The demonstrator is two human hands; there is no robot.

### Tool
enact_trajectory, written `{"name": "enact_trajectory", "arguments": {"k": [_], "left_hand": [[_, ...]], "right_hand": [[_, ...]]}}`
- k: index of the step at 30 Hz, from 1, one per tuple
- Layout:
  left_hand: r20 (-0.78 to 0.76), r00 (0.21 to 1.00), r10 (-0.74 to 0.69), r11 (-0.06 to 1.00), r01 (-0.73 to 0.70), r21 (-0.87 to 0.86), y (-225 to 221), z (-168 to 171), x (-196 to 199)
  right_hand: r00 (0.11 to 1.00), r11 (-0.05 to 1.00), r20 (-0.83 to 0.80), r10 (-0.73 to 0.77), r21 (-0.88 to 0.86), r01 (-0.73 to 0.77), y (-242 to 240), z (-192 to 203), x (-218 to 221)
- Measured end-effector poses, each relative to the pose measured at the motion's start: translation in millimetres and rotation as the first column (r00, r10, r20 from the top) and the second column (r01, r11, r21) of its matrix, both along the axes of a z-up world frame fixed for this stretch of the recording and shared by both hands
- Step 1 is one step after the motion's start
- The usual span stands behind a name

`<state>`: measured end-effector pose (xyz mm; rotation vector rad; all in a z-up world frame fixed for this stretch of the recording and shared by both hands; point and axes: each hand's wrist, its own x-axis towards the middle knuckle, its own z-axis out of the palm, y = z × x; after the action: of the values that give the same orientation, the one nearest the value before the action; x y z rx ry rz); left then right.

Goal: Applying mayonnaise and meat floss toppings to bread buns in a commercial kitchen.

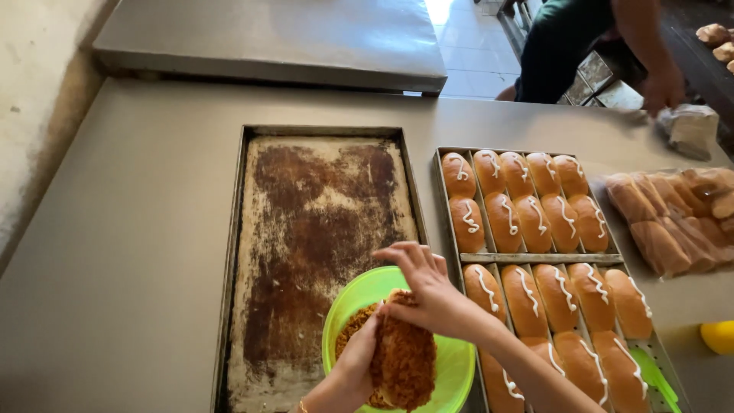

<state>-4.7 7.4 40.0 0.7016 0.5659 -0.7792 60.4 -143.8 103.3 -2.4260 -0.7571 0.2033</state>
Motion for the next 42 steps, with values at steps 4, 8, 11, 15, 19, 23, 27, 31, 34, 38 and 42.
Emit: {"name": "enact_trajectory", "arguments": {"k": [4,8,11,15,19,23,27,31,34,38,42], "left_hand": [[-0.058,0.998,0.029,0.999,-0.031,-0.033,0,-6,0],[-0.101,0.991,0.085,0.996,-0.088,-0.032,0,-15,2],[-0.106,0.993,0.049,0.988,-0.064,-0.143,1,-15,1],[-0.116,0.99,0.073,0.996,-0.079,-0.046,3,11,2],[-0.106,0.986,0.129,0.987,-0.138,-0.082,-1,1,1],[-0.102,0.988,0.12,0.988,-0.129,-0.09,-5,-7,2],[-0.088,0.996,0.033,0.999,-0.03,0.036,-1,12,2],[-0.102,0.989,0.112,0.99,-0.12,-0.079,-5,-13,1],[-0.099,0.984,0.148,0.981,-0.158,-0.111,-5,-12,6],[-0.077,0.981,0.178,0.98,-0.184,-0.075,-5,-12,2],[-0.097,0.983,0.155,0.981,-0.165,-0.105,-4,-12,7]], "right_hand": [[0.999,0.998,0.011,0.037,-0.05,-0.037,0,-3,-9],[0.998,0.998,0.043,0.035,-0.061,-0.032,1,-6,-20],[0.999,0.999,0.04,0.0,-0.041,0.002,-2,0,-25],[0.993,0.991,0.038,-0.116,-0.069,0.118,-16,-18,-30],[0.964,0.964,0.166,-0.207,-0.135,0.231,-19,-38,-41],[0.967,0.966,0.159,-0.196,-0.135,0.219,-9,-34,-48],[0.971,0.967,0.156,-0.181,-0.149,0.204,-13,-36,-48],[0.977,0.98,0.149,-0.15,-0.107,0.167,-13,-40,-48],[0.978,0.978,0.172,-0.117,-0.152,0.144,-14,-44,-46],[0.977,0.981,0.196,-0.088,-0.154,0.119,-14,-45,-57],[0.971,0.984,0.225,-0.086,-0.132,0.118,-16,-43,-61]]}}
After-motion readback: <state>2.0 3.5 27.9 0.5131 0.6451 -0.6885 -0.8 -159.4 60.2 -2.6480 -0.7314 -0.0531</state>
